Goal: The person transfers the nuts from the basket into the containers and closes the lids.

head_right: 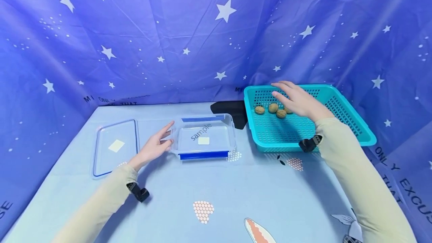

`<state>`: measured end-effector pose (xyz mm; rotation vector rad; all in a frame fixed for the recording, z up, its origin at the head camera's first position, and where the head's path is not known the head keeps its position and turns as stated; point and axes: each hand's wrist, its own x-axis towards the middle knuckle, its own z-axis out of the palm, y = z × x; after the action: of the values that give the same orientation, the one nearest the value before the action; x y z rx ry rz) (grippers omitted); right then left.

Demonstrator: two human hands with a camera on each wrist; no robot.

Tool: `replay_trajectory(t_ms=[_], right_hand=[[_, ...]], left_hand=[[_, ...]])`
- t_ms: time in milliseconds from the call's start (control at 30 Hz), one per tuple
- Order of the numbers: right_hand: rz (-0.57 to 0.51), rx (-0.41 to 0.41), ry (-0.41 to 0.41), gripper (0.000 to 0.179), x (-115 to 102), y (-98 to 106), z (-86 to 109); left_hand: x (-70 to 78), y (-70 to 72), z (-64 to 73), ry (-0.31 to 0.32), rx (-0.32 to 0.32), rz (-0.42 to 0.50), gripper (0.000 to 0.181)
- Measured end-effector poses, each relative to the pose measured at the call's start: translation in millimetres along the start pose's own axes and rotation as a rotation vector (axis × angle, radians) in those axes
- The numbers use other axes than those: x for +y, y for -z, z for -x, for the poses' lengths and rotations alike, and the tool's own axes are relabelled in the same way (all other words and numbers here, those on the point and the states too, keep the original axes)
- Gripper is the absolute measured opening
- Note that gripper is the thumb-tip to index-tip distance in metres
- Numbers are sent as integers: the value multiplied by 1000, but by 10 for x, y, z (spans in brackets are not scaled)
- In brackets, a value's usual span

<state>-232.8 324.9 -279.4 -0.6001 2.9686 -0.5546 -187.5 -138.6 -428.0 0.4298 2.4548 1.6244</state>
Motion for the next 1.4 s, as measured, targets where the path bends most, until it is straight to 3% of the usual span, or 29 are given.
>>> replay_trajectory(t_ms=[300, 533, 800, 1033, 1133, 1267, 1400], right_hand=[[4, -11, -15, 58, 71, -80, -229], [-63, -57, -55, 61, 218, -168, -377], [-99, -107, -21, 47, 363, -382, -538], [-147, -168, -32, 44, 422, -544, -648], [-185, -190, -30, 42, 466, -623, -697], [-256, -235, -32, 42, 508, -704, -723], [-309, -288, -62, 44, 541, -778, -734]], left_hand=[[-96, -24, -5, -56, 26, 1, 71], [-129, -38, -5, -59, -22, 52, 74], [-188, -37, -36, -92, -43, 63, 73], [-192, -4, -33, -60, -89, 75, 76], [-76, 21, 4, -42, -122, 82, 76], [-61, 37, -5, -9, -147, 85, 77], [-181, 34, -46, 10, -149, 99, 78]])
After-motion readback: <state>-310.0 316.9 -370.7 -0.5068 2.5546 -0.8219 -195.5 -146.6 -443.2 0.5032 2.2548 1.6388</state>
